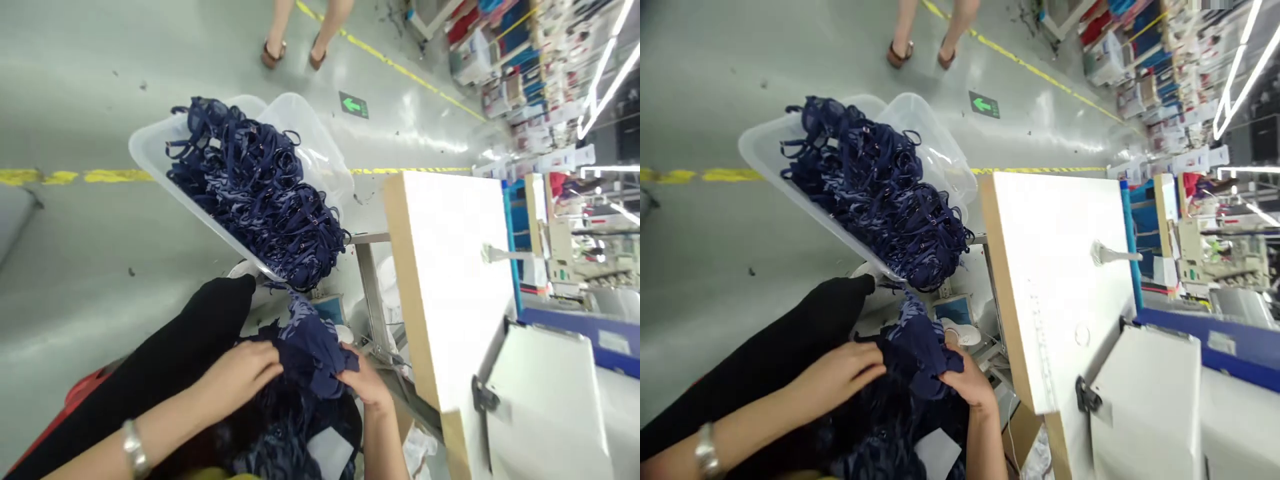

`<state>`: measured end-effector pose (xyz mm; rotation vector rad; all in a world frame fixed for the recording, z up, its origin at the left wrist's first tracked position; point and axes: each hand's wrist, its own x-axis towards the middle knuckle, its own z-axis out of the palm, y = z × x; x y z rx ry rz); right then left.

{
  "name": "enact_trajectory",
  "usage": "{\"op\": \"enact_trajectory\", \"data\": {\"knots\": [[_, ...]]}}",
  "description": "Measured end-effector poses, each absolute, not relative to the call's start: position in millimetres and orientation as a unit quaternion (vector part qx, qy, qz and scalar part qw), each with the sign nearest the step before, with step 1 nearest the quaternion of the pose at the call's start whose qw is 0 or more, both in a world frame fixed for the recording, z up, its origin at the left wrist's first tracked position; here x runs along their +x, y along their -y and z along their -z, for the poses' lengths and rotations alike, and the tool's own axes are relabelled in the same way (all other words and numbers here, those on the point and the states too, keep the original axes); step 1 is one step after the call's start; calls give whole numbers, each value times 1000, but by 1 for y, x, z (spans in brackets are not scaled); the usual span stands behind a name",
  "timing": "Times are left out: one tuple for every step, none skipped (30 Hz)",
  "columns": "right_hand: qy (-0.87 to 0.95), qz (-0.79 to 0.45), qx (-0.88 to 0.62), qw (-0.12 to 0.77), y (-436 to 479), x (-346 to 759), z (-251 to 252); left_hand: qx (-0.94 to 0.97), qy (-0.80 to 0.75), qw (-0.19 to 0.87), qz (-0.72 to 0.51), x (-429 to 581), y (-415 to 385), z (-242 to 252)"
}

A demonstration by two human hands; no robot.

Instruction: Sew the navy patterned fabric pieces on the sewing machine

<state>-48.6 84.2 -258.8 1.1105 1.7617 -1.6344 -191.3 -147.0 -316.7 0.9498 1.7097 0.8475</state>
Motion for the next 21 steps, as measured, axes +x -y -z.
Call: {"op": "enact_trajectory", "data": {"knots": [[-646, 602, 404, 241, -75, -42, 246, 388, -730, 440, -350, -201, 150, 306], [-649, 607, 389, 245, -65, -37, 233, 403, -743, 394, -360, -208, 149, 296], [-655, 612, 363, 253, -56, -33, 220, 438, -737, 358, -370, -213, 146, 284], [-664, 618, 333, 258, -49, -29, 207, 492, -708, 340, -375, -216, 141, 273], [-673, 623, 309, 251, -42, -25, 195, 549, -666, 341, -373, -216, 133, 260], [-678, 629, 301, 231, -37, -20, 184, 592, -620, 363, -365, -215, 125, 247], [-677, 638, 312, 195, -33, -13, 175, 609, -586, 396, -358, -212, 117, 235], [-663, 650, 341, 145, -29, -5, 167, 599, -566, 441, -356, -209, 112, 222], [-636, 666, 380, 87, -26, 3, 161, 561, -554, 500, -357, -205, 108, 211], [-597, 684, 418, 36, -23, 13, 157, 501, -543, 568, -362, -202, 107, 202], [-552, 702, 449, -1, -19, 22, 155, 423, -528, 635, -373, -201, 108, 194], [-508, 721, 470, -23, -15, 30, 154, 330, -499, 695, -399, -200, 112, 189], [-470, 739, 482, -33, -9, 38, 154, 231, -464, 736, -436, -199, 116, 185], [-441, 755, 485, -38, -3, 43, 155, 144, -431, 751, -479, -200, 121, 182], [-421, 769, 479, -45, 3, 48, 155, 75, -403, 745, -526, -200, 126, 179], [-406, 782, 469, -59, 9, 52, 155, 23, -379, 726, -573, -201, 130, 176], [-394, 792, 458, -80, 14, 55, 154, -16, -359, 707, -610, -201, 133, 172], [-384, 799, 452, -100, 19, 57, 151, -47, -345, 690, -634, -200, 134, 166], [-372, 803, 451, -117, 23, 61, 148, -78, -338, 675, -651, -199, 135, 160], [-361, 804, 454, -130, 25, 65, 145, -113, -323, 657, -672, -197, 134, 152], [-350, 806, 457, -139, 26, 69, 141, -138, -307, 640, -691, -195, 133, 144]]}}
